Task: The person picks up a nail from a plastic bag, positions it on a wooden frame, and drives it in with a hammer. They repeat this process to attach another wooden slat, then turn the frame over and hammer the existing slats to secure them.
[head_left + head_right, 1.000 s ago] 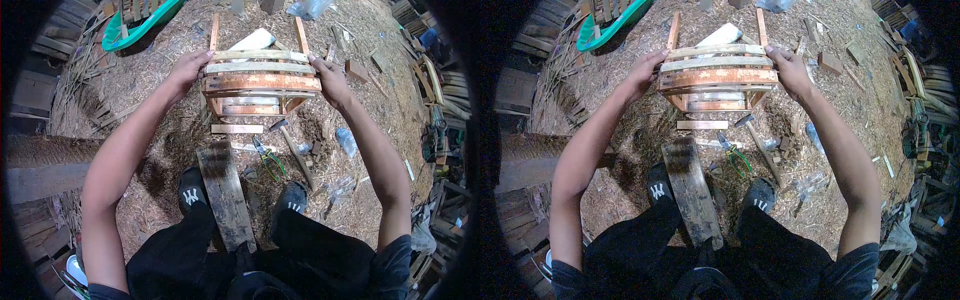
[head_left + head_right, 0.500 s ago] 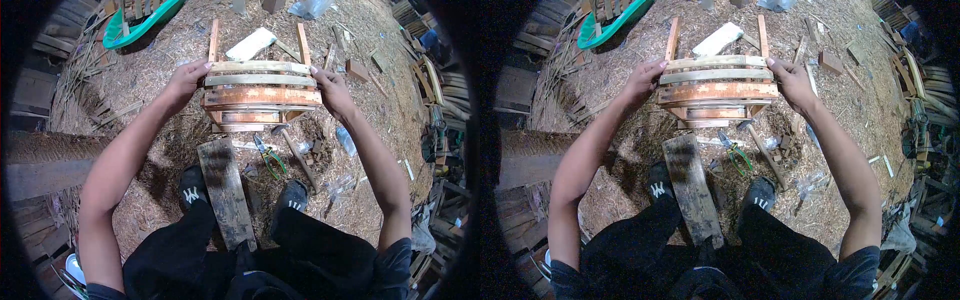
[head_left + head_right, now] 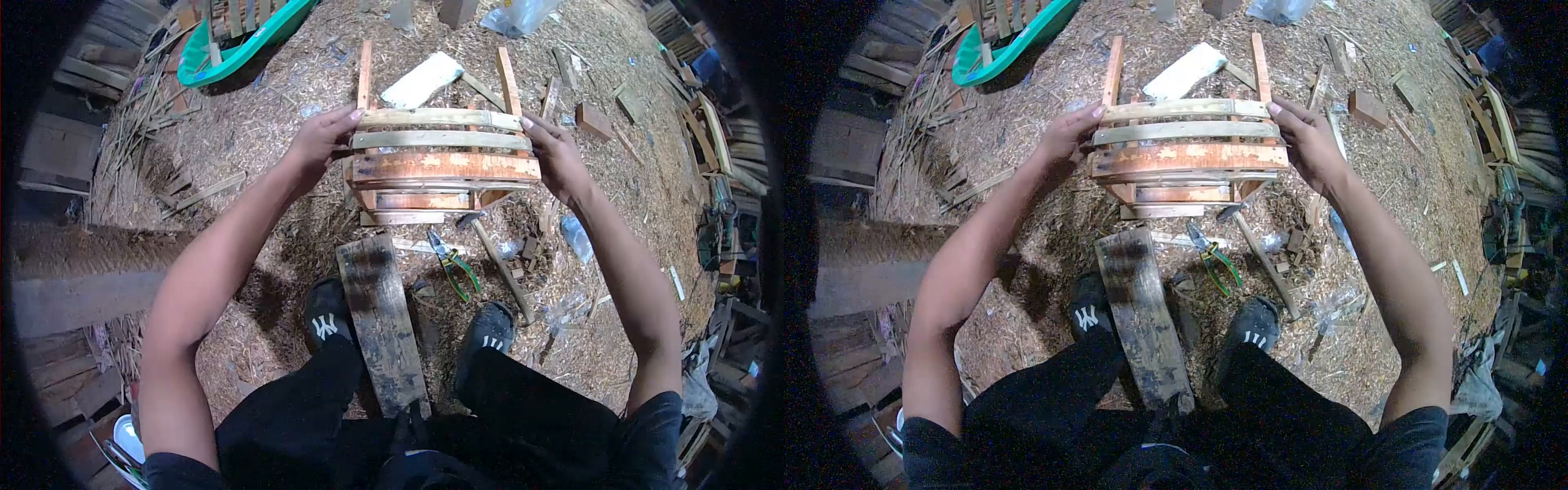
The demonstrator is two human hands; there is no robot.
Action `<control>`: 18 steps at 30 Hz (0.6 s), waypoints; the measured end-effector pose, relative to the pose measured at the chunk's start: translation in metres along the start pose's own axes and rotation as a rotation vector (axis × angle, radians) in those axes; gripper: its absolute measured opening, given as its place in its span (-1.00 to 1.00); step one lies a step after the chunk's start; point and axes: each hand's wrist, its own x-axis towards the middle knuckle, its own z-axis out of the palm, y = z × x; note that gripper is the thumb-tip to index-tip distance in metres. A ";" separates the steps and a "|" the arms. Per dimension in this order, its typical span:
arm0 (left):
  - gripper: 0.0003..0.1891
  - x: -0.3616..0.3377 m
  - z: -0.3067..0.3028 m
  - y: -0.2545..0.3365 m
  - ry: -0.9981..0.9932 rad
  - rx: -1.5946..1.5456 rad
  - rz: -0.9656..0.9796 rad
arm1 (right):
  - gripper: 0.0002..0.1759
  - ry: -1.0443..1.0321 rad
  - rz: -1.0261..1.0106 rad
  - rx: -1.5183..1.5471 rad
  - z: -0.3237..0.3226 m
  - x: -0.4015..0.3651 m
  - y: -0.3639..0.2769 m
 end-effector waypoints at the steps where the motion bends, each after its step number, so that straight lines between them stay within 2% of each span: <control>1: -0.56 -0.003 0.004 0.003 -0.002 -0.011 -0.021 | -0.35 0.008 0.000 -0.002 0.000 0.001 0.000; 2: -0.59 -0.007 0.008 0.005 0.044 -0.015 -0.035 | -0.37 -0.001 0.005 0.023 0.000 0.002 0.001; 4: -0.59 -0.001 -0.003 -0.001 0.008 0.008 -0.032 | -0.42 -0.019 0.004 0.046 -0.003 0.003 0.003; 5: -0.59 0.006 -0.011 -0.004 -0.033 0.032 -0.023 | -0.45 0.032 0.013 -0.054 -0.007 0.004 0.004; 7: -0.57 0.029 -0.048 -0.025 -0.019 0.182 -0.021 | -0.42 0.060 0.018 -0.146 -0.006 -0.011 -0.011; 9: -0.48 0.015 -0.036 -0.018 0.074 0.355 0.054 | -0.37 0.029 0.012 -0.180 -0.036 -0.014 -0.012; 11: -0.37 0.011 -0.033 -0.016 0.131 0.165 -0.003 | -0.38 0.101 -0.060 -0.187 -0.063 -0.036 -0.014; 13: -0.33 0.012 -0.050 -0.021 0.099 0.209 -0.011 | -0.43 0.177 -0.063 -0.438 -0.097 -0.056 -0.015; 14: -0.29 0.010 -0.054 -0.022 0.105 0.252 -0.010 | -0.55 0.287 -0.106 -0.463 -0.115 -0.064 -0.009; 15: -0.26 0.004 -0.051 -0.017 0.124 0.327 -0.040 | -0.55 0.307 -0.101 -0.461 -0.137 -0.074 -0.001; 17: -0.25 -0.013 -0.037 -0.005 0.162 0.339 -0.020 | -0.66 0.448 -0.023 -0.895 -0.180 -0.096 0.015; 18: -0.25 -0.016 -0.045 -0.011 0.150 0.345 -0.020 | -0.66 0.460 -0.018 -0.889 -0.192 -0.110 0.022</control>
